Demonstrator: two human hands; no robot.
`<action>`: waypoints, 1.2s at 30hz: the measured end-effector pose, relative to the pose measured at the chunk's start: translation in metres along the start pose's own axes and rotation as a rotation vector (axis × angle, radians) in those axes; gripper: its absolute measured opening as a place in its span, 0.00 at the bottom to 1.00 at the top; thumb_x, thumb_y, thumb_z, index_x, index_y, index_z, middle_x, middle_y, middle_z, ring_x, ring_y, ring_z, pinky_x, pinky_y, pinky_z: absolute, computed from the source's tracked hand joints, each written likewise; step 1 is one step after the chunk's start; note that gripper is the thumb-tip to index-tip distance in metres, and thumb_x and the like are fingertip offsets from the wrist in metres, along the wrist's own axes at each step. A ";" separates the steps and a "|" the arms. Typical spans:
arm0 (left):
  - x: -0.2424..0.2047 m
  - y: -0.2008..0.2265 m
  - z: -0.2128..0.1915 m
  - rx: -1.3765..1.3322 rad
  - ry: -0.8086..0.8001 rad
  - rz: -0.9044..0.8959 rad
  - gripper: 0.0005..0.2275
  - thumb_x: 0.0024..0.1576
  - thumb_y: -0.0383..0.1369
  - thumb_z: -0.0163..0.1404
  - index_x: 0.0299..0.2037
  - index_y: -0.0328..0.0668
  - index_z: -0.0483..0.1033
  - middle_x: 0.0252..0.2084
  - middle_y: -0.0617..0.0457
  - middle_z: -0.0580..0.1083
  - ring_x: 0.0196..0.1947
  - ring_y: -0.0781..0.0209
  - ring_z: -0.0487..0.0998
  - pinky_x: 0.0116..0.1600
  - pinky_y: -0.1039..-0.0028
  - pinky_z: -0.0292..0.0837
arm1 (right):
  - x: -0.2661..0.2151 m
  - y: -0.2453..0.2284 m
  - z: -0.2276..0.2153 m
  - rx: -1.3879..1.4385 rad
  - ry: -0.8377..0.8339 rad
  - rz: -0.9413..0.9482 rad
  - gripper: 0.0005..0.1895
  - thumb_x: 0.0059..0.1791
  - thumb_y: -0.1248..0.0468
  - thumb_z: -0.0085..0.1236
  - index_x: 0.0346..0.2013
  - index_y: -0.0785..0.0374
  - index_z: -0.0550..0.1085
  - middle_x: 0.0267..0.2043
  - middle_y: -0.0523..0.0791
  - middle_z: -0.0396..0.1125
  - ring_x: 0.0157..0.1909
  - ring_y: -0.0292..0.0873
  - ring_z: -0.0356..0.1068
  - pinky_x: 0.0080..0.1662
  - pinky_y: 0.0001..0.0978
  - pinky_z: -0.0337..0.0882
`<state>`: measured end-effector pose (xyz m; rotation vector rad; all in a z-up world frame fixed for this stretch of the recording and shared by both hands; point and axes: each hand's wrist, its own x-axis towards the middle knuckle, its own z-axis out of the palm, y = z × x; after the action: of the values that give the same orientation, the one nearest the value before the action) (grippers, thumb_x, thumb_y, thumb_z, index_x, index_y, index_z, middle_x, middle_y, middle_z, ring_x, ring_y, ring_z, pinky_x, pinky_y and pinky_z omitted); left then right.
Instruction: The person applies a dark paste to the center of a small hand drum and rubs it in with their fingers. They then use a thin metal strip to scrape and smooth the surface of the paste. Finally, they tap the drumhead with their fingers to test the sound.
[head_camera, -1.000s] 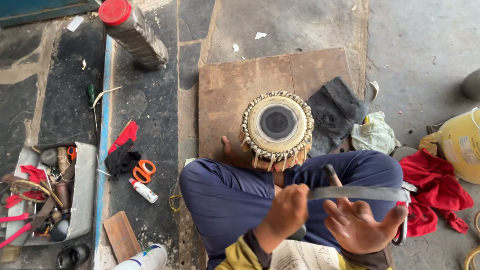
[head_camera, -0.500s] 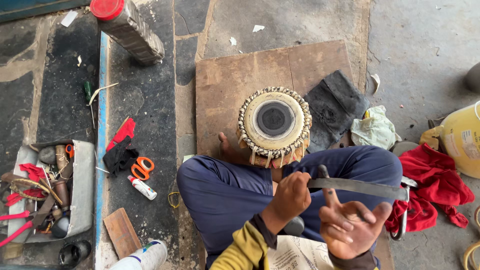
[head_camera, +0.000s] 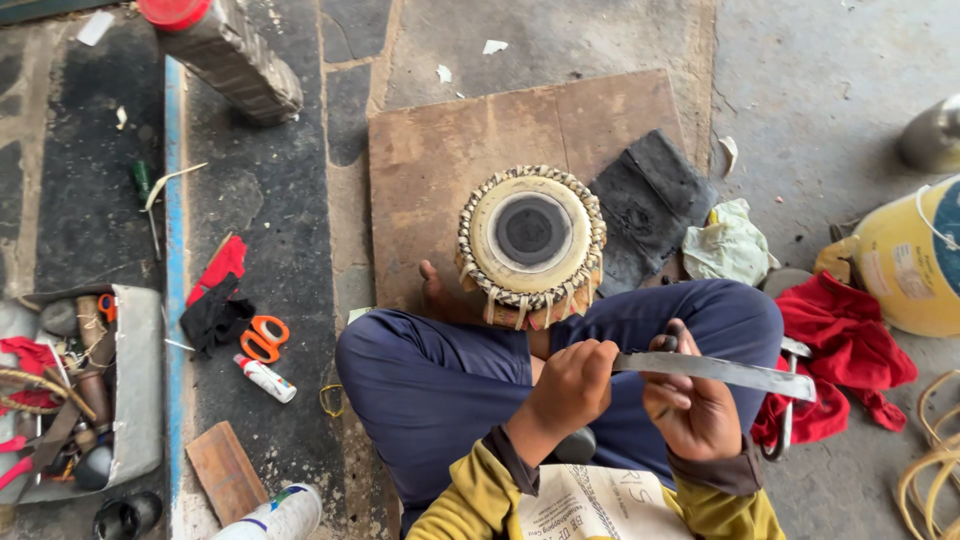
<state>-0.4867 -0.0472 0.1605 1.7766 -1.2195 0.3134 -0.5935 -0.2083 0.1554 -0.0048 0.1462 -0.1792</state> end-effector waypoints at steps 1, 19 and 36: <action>-0.001 0.000 0.000 0.016 -0.007 0.013 0.12 0.57 0.18 0.47 0.51 0.28 0.65 0.36 0.42 0.71 0.35 0.42 0.77 0.43 0.60 0.75 | 0.001 -0.003 0.001 -0.085 0.017 -0.026 0.15 0.57 0.67 0.47 0.59 0.65 0.70 0.49 0.48 0.68 0.33 0.32 0.61 0.32 0.19 0.64; -0.004 -0.002 -0.005 0.220 -0.077 0.004 0.09 0.58 0.20 0.49 0.47 0.31 0.68 0.30 0.48 0.70 0.29 0.53 0.76 0.34 0.67 0.73 | 0.007 -0.014 0.015 -0.692 0.147 -0.195 0.06 0.57 0.68 0.49 0.48 0.64 0.70 0.39 0.44 0.67 0.29 0.29 0.59 0.29 0.22 0.60; 0.001 -0.004 -0.007 0.134 -0.003 -0.013 0.12 0.56 0.18 0.47 0.50 0.29 0.68 0.35 0.42 0.72 0.36 0.43 0.78 0.43 0.61 0.76 | 0.014 -0.026 0.015 -0.659 0.030 -0.298 0.07 0.60 0.68 0.46 0.53 0.63 0.68 0.39 0.45 0.66 0.35 0.38 0.64 0.36 0.27 0.65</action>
<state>-0.4809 -0.0425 0.1628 1.8993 -1.2125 0.3929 -0.5828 -0.2365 0.1692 -0.6837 0.2286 -0.4221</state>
